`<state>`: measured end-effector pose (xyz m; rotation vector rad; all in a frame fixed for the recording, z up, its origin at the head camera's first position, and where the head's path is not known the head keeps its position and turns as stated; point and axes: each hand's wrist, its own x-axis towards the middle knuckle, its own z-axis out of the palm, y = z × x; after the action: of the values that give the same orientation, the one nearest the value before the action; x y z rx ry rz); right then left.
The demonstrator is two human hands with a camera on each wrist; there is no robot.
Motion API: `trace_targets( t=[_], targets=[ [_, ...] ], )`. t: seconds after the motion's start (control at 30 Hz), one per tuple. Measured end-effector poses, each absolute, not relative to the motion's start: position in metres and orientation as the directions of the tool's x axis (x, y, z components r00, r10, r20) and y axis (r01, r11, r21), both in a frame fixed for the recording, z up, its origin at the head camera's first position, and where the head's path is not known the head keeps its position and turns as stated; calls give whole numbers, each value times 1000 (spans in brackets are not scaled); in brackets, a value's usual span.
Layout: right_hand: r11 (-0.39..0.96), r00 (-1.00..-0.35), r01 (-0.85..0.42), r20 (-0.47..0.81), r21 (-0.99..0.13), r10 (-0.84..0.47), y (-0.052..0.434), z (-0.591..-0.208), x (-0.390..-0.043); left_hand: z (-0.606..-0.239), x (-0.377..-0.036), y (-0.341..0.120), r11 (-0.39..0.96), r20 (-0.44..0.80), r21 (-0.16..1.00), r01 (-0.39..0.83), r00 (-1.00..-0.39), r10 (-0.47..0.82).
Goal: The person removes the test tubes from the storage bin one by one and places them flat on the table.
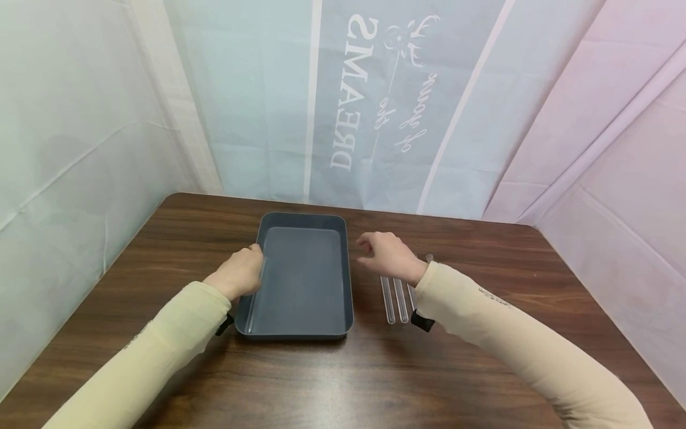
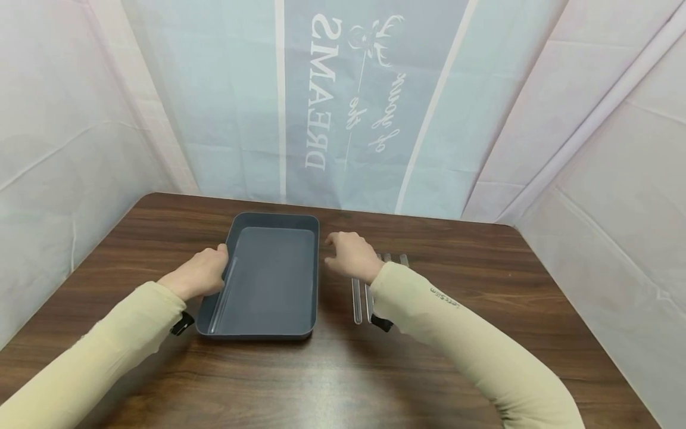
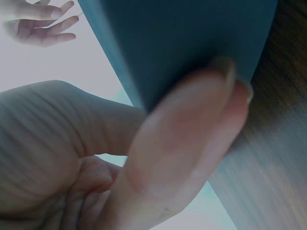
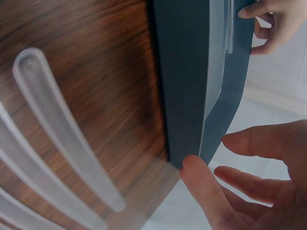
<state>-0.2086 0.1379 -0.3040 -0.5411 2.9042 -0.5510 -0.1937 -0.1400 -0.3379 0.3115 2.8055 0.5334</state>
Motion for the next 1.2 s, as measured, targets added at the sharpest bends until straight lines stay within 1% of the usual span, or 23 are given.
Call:
trace_targets(
  t=[0.23, 0.4, 0.57, 0.97, 1.2],
  targets=[
    [844, -904, -384, -33, -374, -426, 119, -298, -207, -340, -193, -141, 903, -199, 394, 172, -943, 267],
    [837, -898, -401, -21, -372, -439, 107, -292, -209, -341, -193, -142, 900, -191, 393, 190, -940, 282],
    [838, -893, -403, -43, -368, -448, 96, -290, -209, -342, -193, -142, 898, -186, 387, 209, -936, 298],
    [829, -873, -412, -95, -379, -478, 68, -293, -208, -340, -195, -143, 900, -187, 385, 204, -938, 292],
    [807, -852, -444, -96, -389, -515, 51, -299, -208, -341, -195, -143, 906, -193, 377, 194, -940, 282]
  ],
)
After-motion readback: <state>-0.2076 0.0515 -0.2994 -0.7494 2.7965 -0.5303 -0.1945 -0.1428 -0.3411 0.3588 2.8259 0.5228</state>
